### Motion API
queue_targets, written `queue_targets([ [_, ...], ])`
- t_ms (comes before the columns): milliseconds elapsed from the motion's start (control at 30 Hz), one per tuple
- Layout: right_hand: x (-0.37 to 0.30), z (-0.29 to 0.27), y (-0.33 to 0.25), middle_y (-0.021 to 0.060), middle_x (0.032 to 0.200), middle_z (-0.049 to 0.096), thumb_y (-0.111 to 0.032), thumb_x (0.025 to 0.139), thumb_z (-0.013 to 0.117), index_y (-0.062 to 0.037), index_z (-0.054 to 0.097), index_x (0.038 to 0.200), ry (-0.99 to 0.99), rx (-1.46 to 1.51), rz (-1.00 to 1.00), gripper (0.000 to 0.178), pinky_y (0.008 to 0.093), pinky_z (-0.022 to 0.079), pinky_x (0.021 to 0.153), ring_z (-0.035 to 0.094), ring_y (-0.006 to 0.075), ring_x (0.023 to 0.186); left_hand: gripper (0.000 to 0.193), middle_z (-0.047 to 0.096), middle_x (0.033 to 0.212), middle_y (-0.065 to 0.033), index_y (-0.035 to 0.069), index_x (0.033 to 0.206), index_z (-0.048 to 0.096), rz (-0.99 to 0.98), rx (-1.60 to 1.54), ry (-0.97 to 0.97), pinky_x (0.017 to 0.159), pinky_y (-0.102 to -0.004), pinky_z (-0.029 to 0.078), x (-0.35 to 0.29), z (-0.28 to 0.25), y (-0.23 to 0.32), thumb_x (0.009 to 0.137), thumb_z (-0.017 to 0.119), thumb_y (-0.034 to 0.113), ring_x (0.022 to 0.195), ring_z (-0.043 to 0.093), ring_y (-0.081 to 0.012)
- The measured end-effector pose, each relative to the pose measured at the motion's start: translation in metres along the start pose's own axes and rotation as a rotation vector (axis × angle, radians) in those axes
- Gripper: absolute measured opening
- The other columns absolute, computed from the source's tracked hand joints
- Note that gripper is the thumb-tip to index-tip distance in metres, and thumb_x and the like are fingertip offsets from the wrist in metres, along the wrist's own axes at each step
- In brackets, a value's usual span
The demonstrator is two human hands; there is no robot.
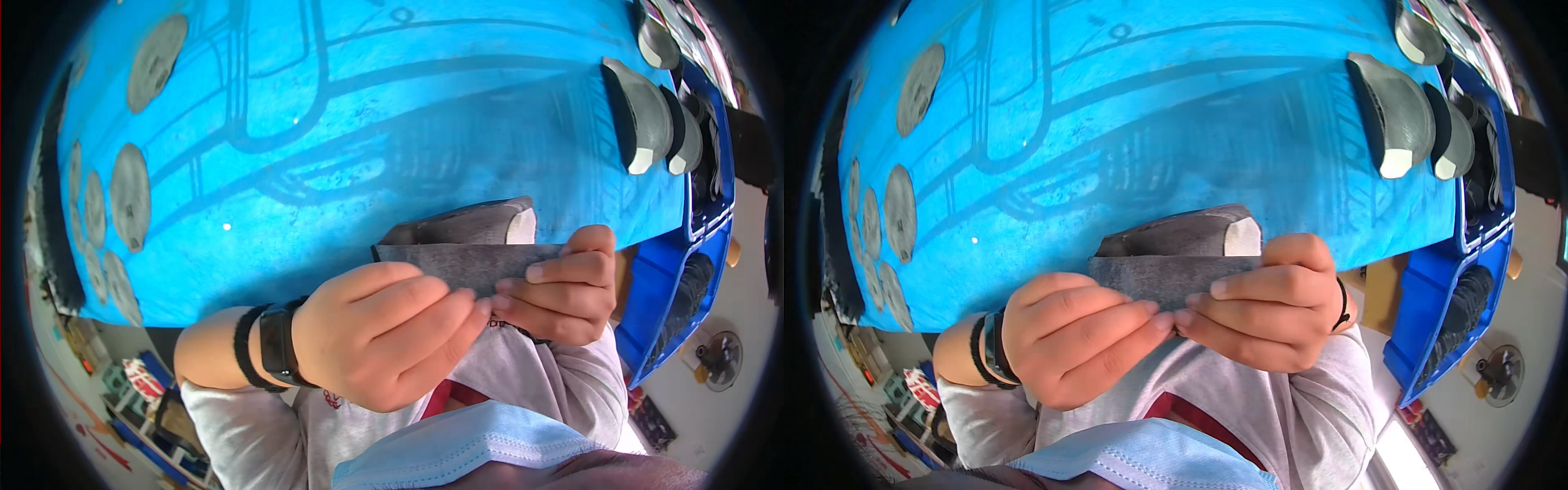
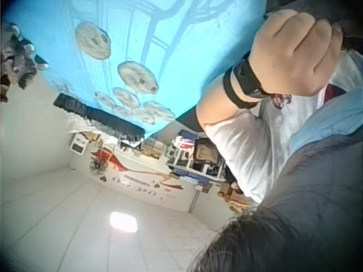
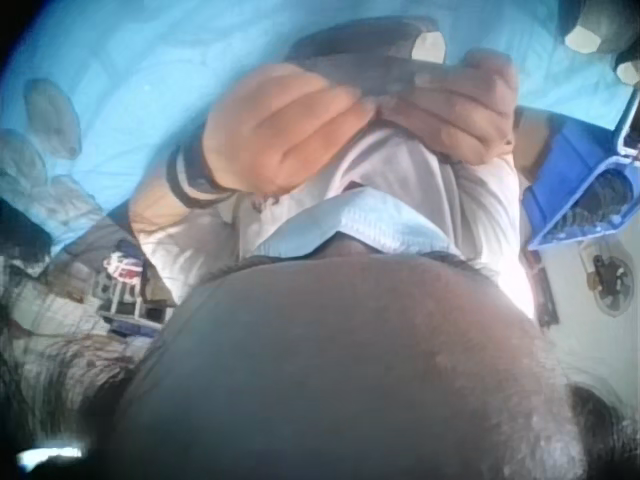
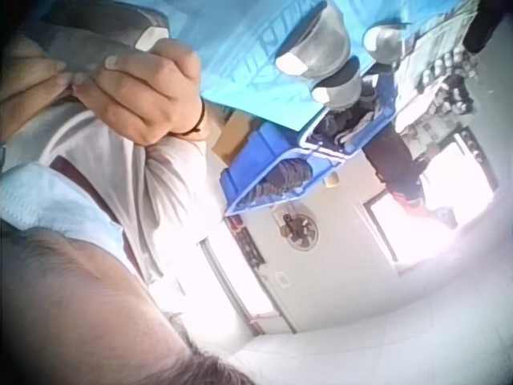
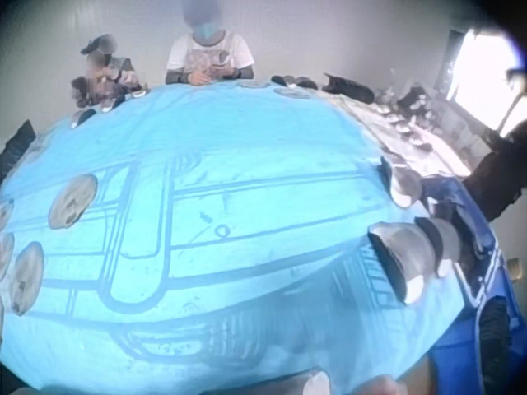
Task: The worker is assembling and aligning internal shoe components and linings at a production table.
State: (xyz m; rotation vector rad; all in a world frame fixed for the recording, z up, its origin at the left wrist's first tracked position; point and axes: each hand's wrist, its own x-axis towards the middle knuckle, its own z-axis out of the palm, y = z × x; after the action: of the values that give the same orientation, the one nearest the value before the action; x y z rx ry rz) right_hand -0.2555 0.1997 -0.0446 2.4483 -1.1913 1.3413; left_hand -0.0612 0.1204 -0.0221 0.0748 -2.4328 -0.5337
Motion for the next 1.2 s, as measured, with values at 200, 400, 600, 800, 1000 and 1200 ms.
queue_targets([
  [200,-0.008,-0.003,0.007,-0.0019,0.071,0.056,-0.013,0.061,0.057,-0.0076,0.063,0.076,-0.006,0.01,-0.048,0.017,0.0253,0.034,0.058,0.049,0.0126,0.07,0.021,0.055,0.07,-0.0082,-0.004,0.075,0.06,0.03,0.079,-0.05,0.05,-0.0241,0.043,0.005,0.008,0.0,0.058,0.055,0.007,0.059,0.052,-0.0155],
  [400,-0.006,-0.012,0.013,0.0067,0.088,0.059,-0.024,0.074,0.053,-0.0032,0.056,0.1,-0.084,0.122,0.006,0.033,0.0392,0.036,0.076,0.051,0.0233,0.091,0.025,0.057,0.071,-0.0097,-0.004,0.075,0.06,0.048,0.07,-0.132,0.051,-0.0246,0.044,0.004,0.0,0.0,0.055,0.054,0.008,0.058,0.053,-0.0166],
  [600,-0.019,-0.025,0.023,0.0176,0.107,0.052,-0.056,0.061,0.059,-0.0035,0.027,0.124,0.078,0.267,0.344,0.088,0.0503,0.022,0.091,0.032,0.0396,0.113,0.019,0.057,0.069,-0.0086,-0.004,0.075,0.06,-0.078,0.111,-0.103,0.048,-0.0237,0.044,-0.001,-0.005,0.001,0.056,0.059,0.001,0.057,0.053,-0.0166],
  [800,-0.03,-0.05,0.022,0.0089,0.089,0.054,-0.04,0.063,0.066,-0.0079,0.059,0.074,-0.157,0.056,0.629,0.035,0.0425,0.029,0.089,0.043,0.0281,0.095,0.019,0.058,0.07,-0.0092,-0.003,0.076,0.061,-0.037,0.071,-0.114,0.048,-0.0228,0.044,0.0,-0.006,0.002,0.057,0.061,-0.001,0.058,0.054,-0.0162],
  [1000,-0.028,-0.042,0.022,0.0086,0.082,0.054,-0.026,0.062,0.067,-0.0072,0.058,0.06,-0.152,0.192,0.677,0.021,0.0429,0.029,0.088,0.045,0.0284,0.091,0.02,0.057,0.072,-0.0093,-0.003,0.078,0.06,-0.029,0.061,-0.185,0.05,-0.0225,0.045,0.003,-0.01,0.003,0.058,0.061,-0.001,0.06,0.055,-0.0164],
  [1200,-0.027,-0.044,0.02,0.0064,0.087,0.053,-0.012,0.058,0.068,-0.0077,0.058,0.062,-0.164,0.242,0.723,0.012,0.0419,0.031,0.087,0.041,0.0307,0.096,0.019,0.058,0.073,-0.0093,-0.003,0.079,0.061,-0.023,0.065,-0.224,0.05,-0.0224,0.045,0.008,-0.008,0.004,0.06,0.061,0.001,0.062,0.055,-0.0164],
])
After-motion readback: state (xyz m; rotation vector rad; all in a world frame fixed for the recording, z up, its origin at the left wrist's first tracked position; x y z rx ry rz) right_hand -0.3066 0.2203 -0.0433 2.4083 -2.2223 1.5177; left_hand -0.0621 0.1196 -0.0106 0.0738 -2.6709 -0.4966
